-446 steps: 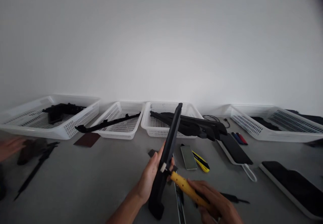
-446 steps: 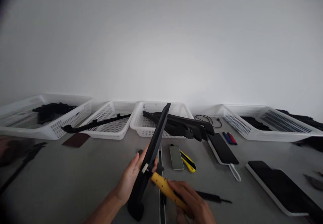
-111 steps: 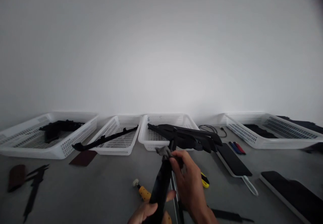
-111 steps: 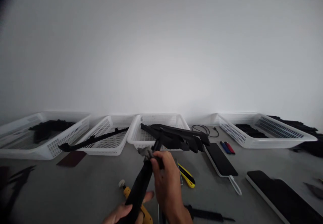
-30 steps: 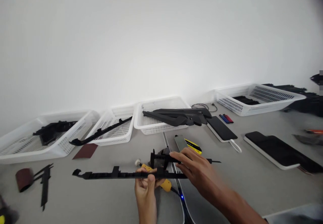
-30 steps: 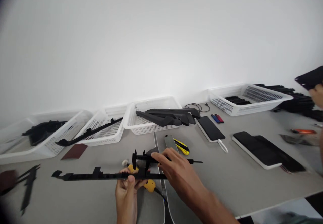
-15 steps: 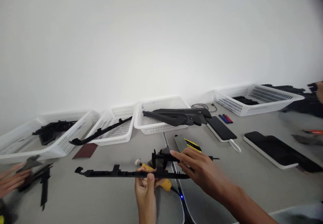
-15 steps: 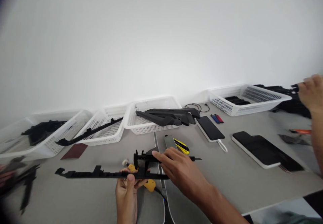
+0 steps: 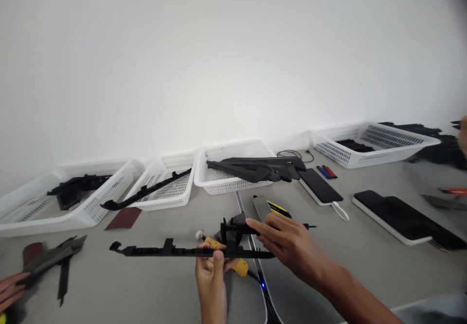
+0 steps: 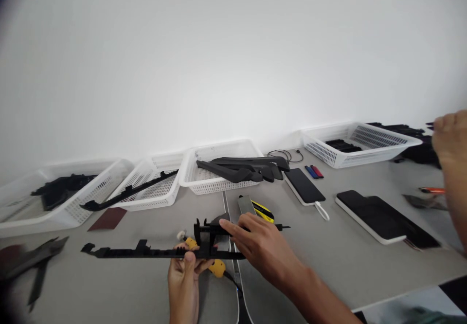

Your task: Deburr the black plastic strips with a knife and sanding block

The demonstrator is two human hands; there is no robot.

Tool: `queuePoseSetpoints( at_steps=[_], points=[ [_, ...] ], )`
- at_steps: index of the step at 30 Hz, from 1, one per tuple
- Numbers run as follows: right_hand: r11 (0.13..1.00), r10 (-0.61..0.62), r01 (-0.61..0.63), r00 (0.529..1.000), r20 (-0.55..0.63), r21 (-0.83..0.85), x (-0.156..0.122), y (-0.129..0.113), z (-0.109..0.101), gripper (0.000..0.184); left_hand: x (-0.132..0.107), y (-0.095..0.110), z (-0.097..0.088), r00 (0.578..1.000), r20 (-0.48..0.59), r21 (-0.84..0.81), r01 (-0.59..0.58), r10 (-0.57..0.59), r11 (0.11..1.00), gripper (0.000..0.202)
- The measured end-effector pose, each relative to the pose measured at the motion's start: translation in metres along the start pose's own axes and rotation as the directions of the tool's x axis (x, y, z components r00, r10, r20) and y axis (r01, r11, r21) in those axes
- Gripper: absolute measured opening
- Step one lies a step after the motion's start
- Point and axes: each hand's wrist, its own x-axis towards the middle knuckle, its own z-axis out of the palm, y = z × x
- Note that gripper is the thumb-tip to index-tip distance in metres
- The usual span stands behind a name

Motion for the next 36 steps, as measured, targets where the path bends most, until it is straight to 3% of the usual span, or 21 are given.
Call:
queuePoseSetpoints(
  at_steps=[8,12,17,22,28,32,36],
  points=[
    [1.000,0.004,-0.005,1.000,0.004,0.022,-0.001,0.002,0.002,0.035,0.000,0.001,-0.002,0.999,-0.040,-0.007,0.012,-0.012,1.000,0.067],
    [0.994,0.087,-0.083,0.995,-0.049,0.070,0.005,0.000,-0.001,0.037,-0.005,0.002,0.003,0.999,-0.006,-0.009,0.044,-0.044,0.999,0.068],
    [0.978,0.156,-0.134,0.979,-0.131,0.162,0.031,-0.020,0.004,0.036,-0.022,-0.018,0.020,0.997,0.013,-0.068,0.073,-0.072,0.995,0.066],
    [0.985,0.081,-0.072,0.996,-0.047,0.158,0.052,-0.037,0.014,0.041,-0.027,-0.036,0.026,0.994,0.097,-0.045,0.056,-0.052,0.997,0.059],
    [0.986,0.004,0.002,1.000,-0.031,0.167,0.054,-0.040,0.024,0.037,-0.028,-0.031,0.027,1.000,0.006,0.024,0.025,-0.026,0.999,0.046],
    [0.980,0.013,-0.012,1.000,0.000,0.199,0.053,-0.043,0.029,0.036,-0.033,-0.031,0.037,0.996,-0.070,0.013,-0.059,0.060,0.998,0.045],
    [0.974,0.017,-0.023,0.999,0.030,0.223,0.051,-0.045,0.029,0.039,-0.029,-0.026,0.036,0.996,0.025,0.023,-0.082,0.081,0.996,0.053]
  ],
)
